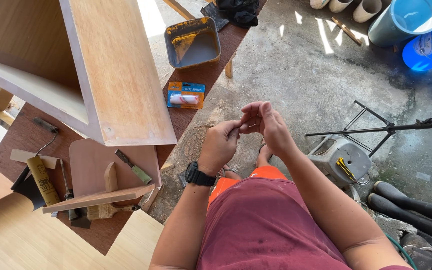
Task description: Assembling a wooden shelf unit using a power drill and cleaning the surfaces with a cloth.
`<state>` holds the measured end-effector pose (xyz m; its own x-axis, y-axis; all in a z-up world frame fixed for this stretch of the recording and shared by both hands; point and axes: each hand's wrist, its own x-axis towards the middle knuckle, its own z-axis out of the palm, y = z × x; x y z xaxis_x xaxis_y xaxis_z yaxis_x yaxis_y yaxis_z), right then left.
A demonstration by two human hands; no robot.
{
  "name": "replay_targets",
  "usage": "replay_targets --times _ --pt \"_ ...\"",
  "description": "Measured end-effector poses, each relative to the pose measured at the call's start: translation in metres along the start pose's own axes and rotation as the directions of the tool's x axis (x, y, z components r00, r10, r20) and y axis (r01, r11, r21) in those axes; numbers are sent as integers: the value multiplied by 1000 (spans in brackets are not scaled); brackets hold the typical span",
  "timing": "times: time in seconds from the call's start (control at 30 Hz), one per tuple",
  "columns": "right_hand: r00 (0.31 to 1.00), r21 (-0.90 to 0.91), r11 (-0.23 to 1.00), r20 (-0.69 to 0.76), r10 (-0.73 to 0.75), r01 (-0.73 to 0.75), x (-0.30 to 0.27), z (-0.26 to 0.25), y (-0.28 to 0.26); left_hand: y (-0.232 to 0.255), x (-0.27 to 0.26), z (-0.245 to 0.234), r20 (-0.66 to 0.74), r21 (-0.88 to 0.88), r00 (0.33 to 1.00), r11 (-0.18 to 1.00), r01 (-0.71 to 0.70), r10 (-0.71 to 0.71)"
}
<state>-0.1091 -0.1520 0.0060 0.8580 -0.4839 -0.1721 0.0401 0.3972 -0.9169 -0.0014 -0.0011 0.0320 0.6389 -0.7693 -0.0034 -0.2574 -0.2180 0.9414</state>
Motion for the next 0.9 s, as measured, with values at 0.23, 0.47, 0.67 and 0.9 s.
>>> replay_targets --times 0.23,0.47,0.67,0.9 --pt "999 -219 976 -33 -32 24 -1 10 -12 -14 4 -8 52 163 988 975 -153 147" --pt "999 -201 978 -8 47 -48 3 5 -18 -25 0 -14 123 372 950 874 -312 287" --pt "994 -120 988 20 103 -100 3 15 -22 -53 2 0 51 496 932 801 -335 358" --pt "994 92 989 23 111 -112 9 11 -13 -37 2 -6 -162 187 974 974 -125 156"
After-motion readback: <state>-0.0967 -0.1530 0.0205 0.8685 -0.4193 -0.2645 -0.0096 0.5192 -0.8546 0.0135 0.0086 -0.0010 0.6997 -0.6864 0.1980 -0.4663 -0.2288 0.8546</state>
